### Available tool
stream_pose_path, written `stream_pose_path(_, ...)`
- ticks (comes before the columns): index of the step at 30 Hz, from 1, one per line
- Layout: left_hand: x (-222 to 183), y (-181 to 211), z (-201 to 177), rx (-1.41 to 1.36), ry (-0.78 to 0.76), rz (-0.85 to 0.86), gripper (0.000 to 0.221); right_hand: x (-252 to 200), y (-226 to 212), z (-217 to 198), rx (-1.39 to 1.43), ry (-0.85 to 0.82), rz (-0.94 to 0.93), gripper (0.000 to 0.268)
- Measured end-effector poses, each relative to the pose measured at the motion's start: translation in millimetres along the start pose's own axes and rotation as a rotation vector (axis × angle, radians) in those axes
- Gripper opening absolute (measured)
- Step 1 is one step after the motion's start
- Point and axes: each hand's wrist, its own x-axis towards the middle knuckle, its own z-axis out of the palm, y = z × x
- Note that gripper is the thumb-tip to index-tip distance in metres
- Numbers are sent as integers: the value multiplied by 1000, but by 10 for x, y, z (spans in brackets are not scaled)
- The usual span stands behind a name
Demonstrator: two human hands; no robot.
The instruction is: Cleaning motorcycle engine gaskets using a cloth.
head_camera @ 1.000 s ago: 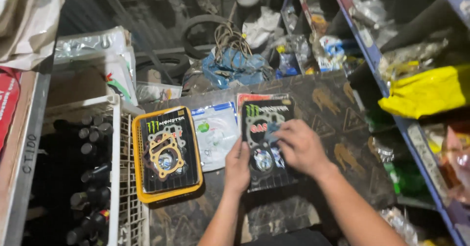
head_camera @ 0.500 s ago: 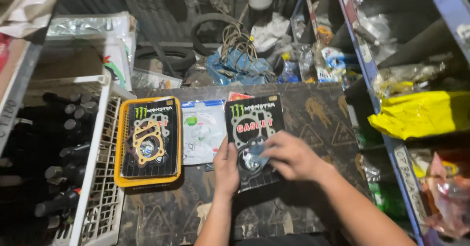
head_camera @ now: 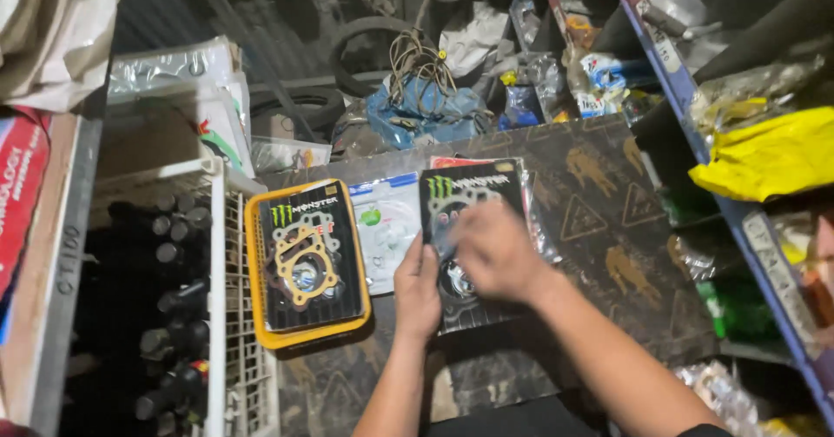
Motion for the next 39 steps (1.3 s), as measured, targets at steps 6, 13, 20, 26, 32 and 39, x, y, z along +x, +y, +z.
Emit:
stream_pose_path(6,-9,109,-244,-4,-29,2,42,-198,85,-71,-84,-107,190,14)
stream_pose_path(13,31,112,-224,18,-76,-11,44,-88,-103,18,79,-136,161,28)
stream_pose_path(20,-79,95,227,34,-42,20,43,-197,274,-215,49,-124,113,21)
stream_pose_path(26,-139,-305,670,32,19,27,41,-346,764,-441,-71,-101,103,20)
stream_pose_path(32,-297,-436,769,-3,118,39,39,-503,800,-468,4,-147,27,28)
stream_pose_path(39,-165,-159,429,-22,168,60,43,-412,413,-446,61,-264,-24,44)
